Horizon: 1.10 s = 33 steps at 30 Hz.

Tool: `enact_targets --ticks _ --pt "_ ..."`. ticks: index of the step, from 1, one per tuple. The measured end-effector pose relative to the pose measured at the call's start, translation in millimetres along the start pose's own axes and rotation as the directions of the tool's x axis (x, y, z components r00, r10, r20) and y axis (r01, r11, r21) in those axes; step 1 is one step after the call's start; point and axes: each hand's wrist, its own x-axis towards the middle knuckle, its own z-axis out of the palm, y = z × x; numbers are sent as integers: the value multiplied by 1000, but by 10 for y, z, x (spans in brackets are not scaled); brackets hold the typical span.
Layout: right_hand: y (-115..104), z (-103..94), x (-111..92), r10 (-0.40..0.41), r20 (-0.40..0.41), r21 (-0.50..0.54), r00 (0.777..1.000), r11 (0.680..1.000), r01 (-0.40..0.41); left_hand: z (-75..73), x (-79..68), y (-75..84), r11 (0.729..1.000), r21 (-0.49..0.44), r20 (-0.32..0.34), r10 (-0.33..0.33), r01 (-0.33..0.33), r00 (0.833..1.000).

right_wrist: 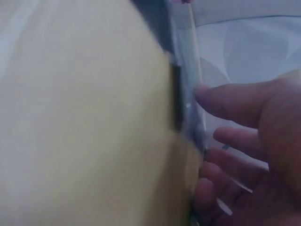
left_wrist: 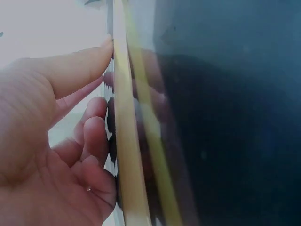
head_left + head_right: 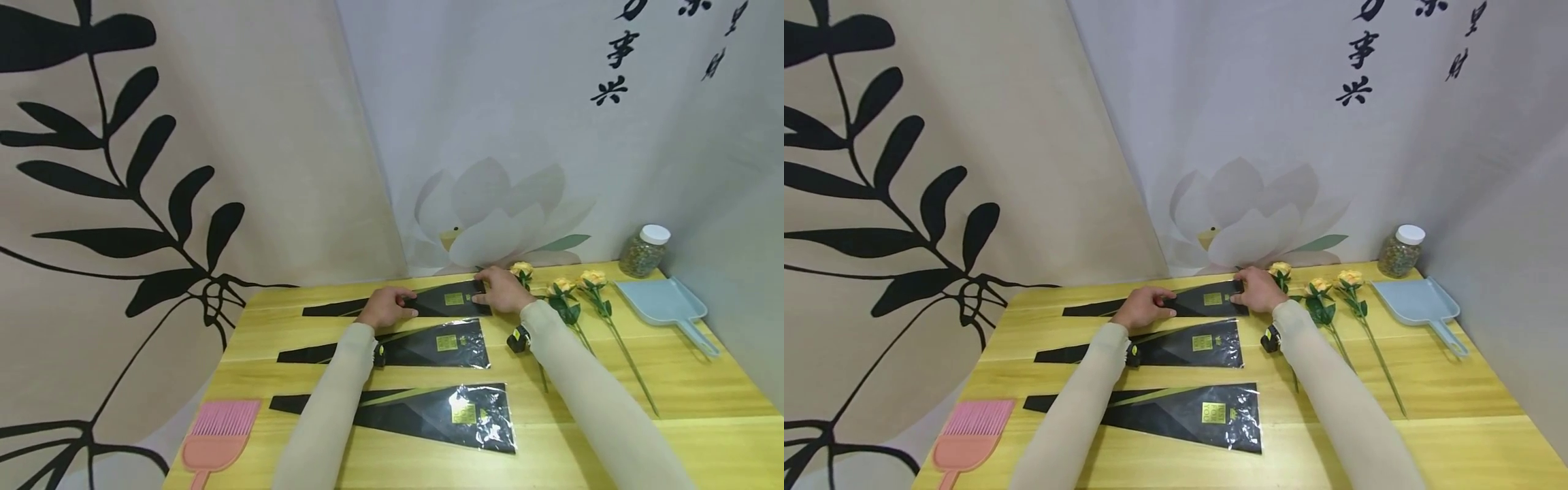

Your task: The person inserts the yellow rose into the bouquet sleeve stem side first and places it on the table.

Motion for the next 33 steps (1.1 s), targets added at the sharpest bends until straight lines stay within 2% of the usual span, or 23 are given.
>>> enact_targets --ticks 7,13,17,23,27,30,33 --pt "-26 -36 3 54 26 37 998 998 -55 7 -5 7 1000 -18 6 -19 19 1000" --pt "-38 -25 -9 26 -22 61 999 998 -25 12 -11 16 999 -24 7 -31 32 999" --pt "-50 -59 -15 22 -39 119 999 993 -17 -3 -4 29 1000 -3 6 -23 23 1000" --pt "-10 -101 -50 77 -11 180 997 981 -74 -2 6 50 999 30 21 -33 33 999" --pt "25 -110 -87 105 33 229 994 967 -110 -8 7 58 998 54 25 -26 25 999" --pt "31 -108 -114 131 70 294 989 945 -146 -12 12 58 997 68 20 -24 22 1000" --pt "25 -118 -139 146 64 351 987 923 -159 -3 21 59 997 81 21 -21 19 1000"
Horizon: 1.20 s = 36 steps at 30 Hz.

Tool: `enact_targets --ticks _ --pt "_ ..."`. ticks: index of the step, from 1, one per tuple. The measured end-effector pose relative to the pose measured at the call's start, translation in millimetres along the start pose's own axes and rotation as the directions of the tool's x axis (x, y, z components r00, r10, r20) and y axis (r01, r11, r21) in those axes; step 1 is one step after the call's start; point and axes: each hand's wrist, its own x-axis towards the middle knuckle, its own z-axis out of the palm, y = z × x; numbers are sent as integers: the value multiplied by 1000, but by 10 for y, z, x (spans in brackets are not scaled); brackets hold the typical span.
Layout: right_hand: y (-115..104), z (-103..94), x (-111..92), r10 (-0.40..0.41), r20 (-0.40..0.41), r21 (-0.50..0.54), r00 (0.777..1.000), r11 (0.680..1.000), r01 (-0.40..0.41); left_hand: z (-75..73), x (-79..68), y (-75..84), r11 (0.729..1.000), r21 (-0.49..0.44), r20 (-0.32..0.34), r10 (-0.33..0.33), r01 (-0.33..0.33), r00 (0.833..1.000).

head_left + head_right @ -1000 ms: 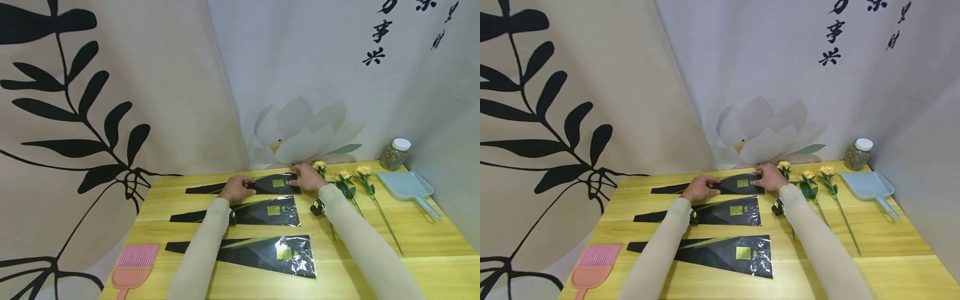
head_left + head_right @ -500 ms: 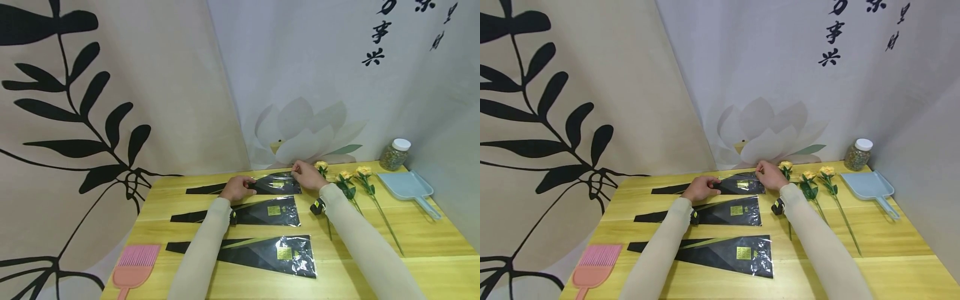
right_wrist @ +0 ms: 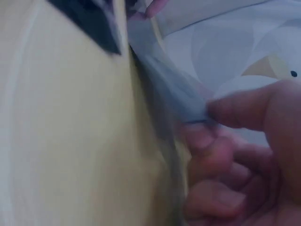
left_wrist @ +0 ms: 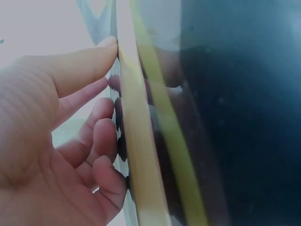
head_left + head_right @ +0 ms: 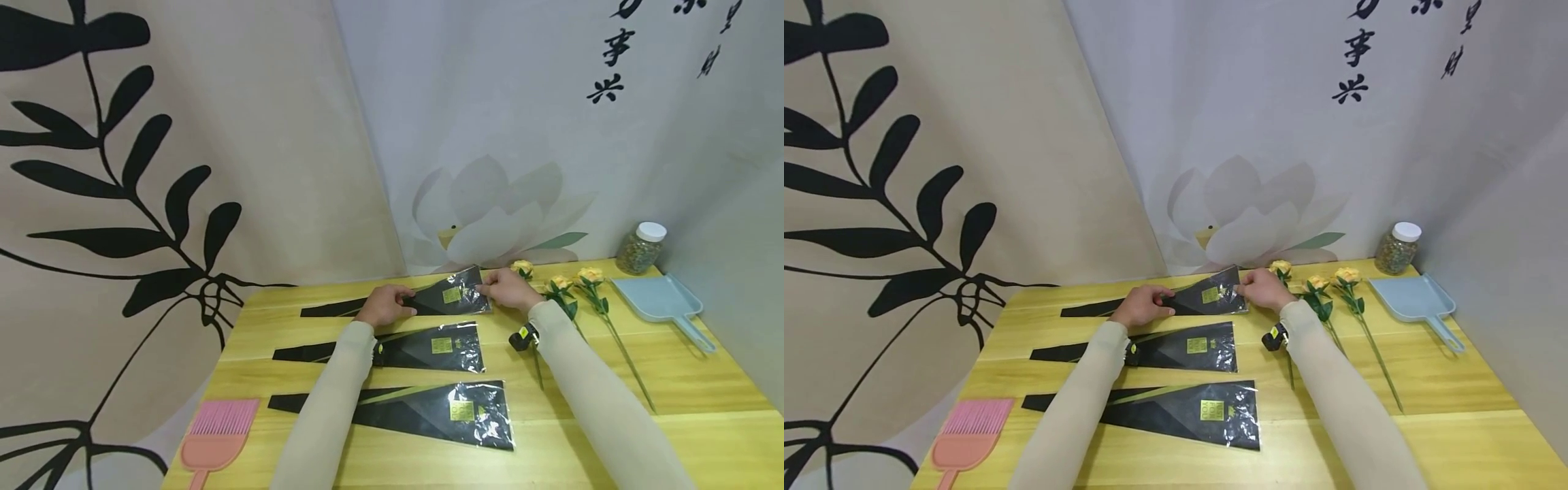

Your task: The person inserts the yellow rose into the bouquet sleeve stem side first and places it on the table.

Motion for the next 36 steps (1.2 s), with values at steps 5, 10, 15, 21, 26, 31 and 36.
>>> enact_targets --ticks 5,10,15,21,26,31,36 --pt "-43 -9 -25 2 -36 79 999 997 1 -6 5 30 1000 6 5 3 -3 1000" --pt "-27 -6 -44 21 -28 78 999 997 -19 20 12 136 999 -31 1 27 -27 1000" --pt "6 4 -47 30 -16 72 999 997 -29 101 69 273 995 -78 -4 64 -64 998" --pt "7 16 -57 5 -20 69 1000 998 -4 231 138 468 977 -197 -40 69 -76 997" --pt "-9 15 -37 -6 -6 39 1000 999 7 354 233 617 947 -314 -63 56 -74 996" --pt "29 50 -21 -16 -9 12 1000 1000 17 522 332 702 876 -479 -48 31 -51 998" --pt "38 75 18 -27 -20 3 999 1000 27 613 390 730 799 -601 -47 -18 -14 999"
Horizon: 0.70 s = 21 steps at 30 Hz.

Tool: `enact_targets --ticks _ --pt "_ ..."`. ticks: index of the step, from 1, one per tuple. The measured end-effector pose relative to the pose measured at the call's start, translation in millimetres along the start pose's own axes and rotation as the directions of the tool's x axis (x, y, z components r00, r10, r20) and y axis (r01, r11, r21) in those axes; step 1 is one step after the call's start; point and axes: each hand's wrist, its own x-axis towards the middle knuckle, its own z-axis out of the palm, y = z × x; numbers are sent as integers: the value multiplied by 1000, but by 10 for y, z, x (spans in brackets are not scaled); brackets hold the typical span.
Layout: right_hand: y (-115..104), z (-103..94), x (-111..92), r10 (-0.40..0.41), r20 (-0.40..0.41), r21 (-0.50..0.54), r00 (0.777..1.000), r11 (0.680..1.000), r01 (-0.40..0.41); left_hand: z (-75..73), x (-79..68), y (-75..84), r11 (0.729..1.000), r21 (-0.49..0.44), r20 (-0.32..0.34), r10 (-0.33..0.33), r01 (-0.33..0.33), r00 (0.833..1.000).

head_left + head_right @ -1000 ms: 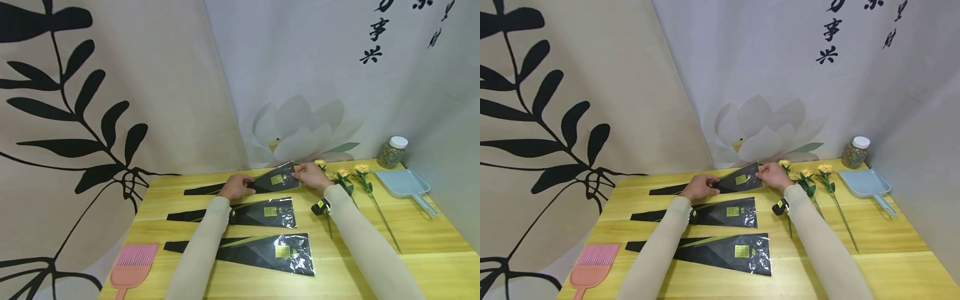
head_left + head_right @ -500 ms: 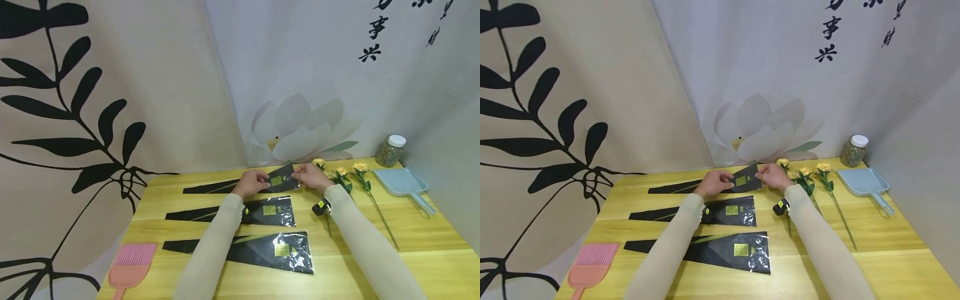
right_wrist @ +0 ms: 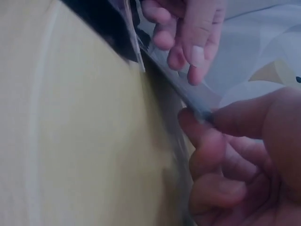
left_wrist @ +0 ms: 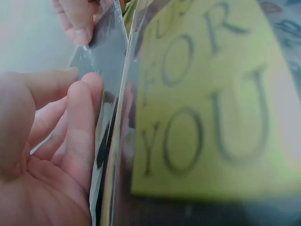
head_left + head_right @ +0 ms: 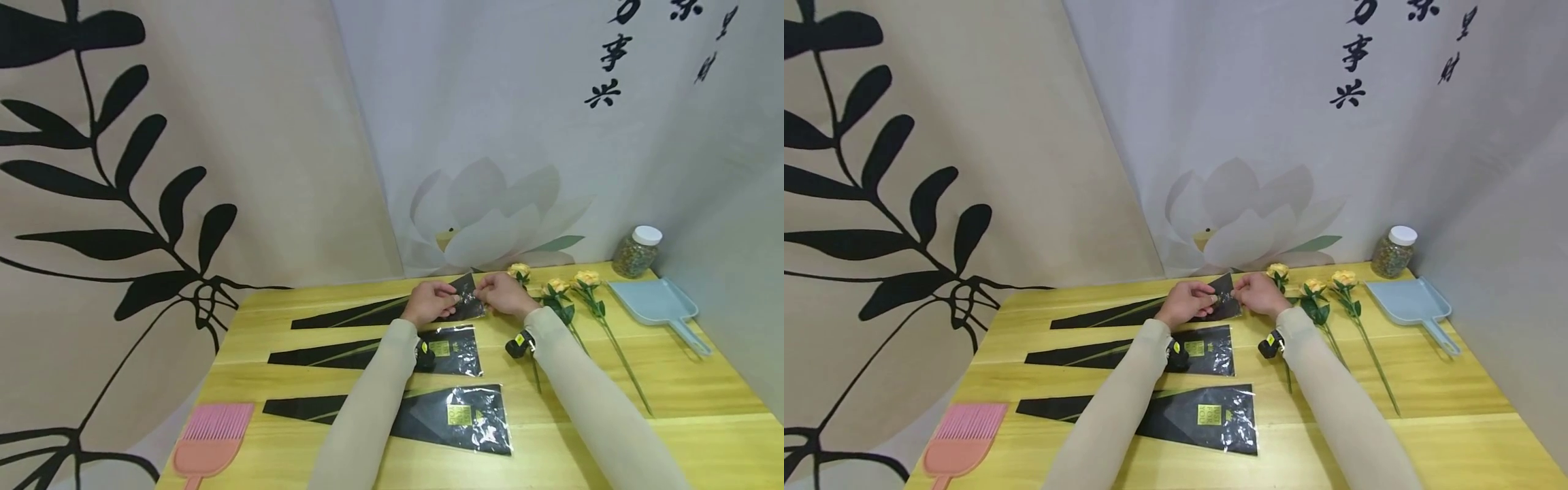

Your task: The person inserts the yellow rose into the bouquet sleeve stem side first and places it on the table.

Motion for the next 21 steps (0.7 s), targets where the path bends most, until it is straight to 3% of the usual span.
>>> enact_targets --ticks 4,12,21 --pt "-1 13 14 6 4 17 1000 1000 -6 30 -5 10 999 -44 9 -25 26 1000" --pt "-74 50 6 -5 1 -18 1000 1000 5 60 21 11 999 0 38 -54 54 998" --pt "-80 108 21 23 -42 -46 999 999 -25 102 61 36 988 -129 20 -88 90 996"
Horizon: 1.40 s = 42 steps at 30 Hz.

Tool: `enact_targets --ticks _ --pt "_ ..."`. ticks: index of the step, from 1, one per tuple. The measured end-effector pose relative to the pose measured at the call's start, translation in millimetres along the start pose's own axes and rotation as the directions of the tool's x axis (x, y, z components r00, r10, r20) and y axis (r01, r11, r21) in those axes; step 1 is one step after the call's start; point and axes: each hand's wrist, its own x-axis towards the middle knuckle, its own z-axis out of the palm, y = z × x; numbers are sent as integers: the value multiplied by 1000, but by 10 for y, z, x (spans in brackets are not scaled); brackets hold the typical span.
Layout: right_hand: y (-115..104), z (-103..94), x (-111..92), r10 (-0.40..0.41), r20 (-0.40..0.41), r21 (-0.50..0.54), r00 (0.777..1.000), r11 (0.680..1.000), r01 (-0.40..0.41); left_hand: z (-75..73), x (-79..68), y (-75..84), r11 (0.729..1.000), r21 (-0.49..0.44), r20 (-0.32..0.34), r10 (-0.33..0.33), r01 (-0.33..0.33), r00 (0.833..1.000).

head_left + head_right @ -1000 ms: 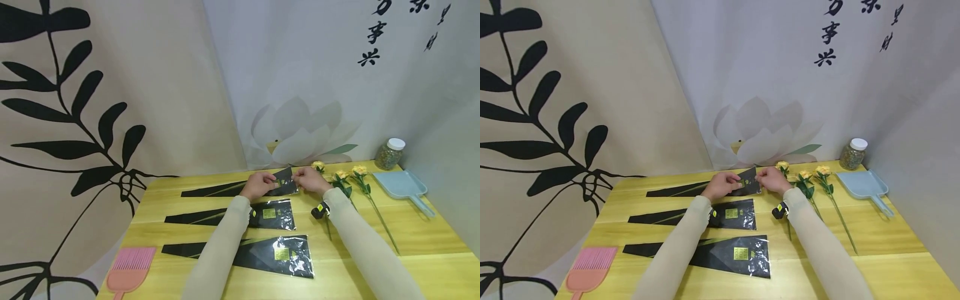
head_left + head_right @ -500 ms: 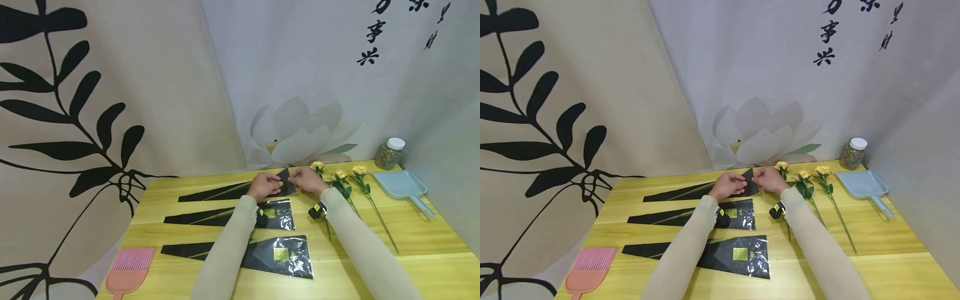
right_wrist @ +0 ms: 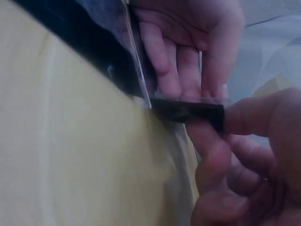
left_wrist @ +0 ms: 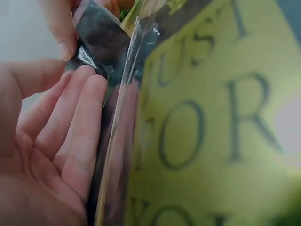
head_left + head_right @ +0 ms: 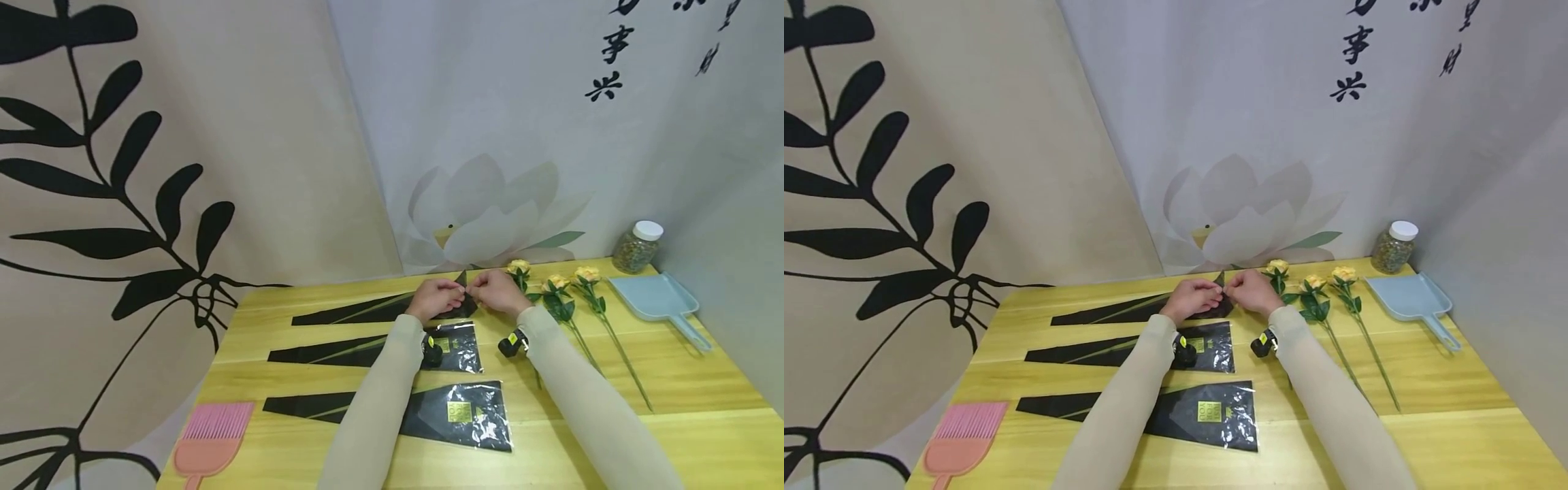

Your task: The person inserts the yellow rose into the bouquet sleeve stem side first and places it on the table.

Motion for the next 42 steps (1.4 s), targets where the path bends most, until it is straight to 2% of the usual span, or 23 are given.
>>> enact_targets --ticks 8,13,19,23,25,29,35,39,42 --pt "-38 37 -33 -4 -7 5 1000 1000 4 21 -26 49 999 -29 -14 -34 33 999" --pt "-4 26 -34 -5 -11 11 1000 1000 5 20 -11 50 999 -35 -25 -29 28 999" --pt "58 -10 -34 31 3 145 1000 989 -31 10 13 47 998 -50 -34 -26 24 999" --pt "44 -34 -50 72 19 236 997 969 -74 8 6 56 996 -80 -70 -36 31 997" --pt "27 -41 -58 86 17 248 996 965 -88 11 -3 67 996 -79 -91 -40 33 995" --pt "11 -37 -58 101 -8 209 995 973 -97 23 -19 91 998 -58 -113 -41 34 993" --pt "17 -26 -50 105 -56 73 993 992 -100 49 -38 82 999 -29 -109 -29 26 994" --pt "12 -32 -53 83 -80 -7 993 996 -84 61 -34 55 1000 -25 -142 -3 0 990" --pt "18 -60 -89 76 -95 -28 993 996 -79 83 -22 29 1000 -25 -164 10 -15 986"
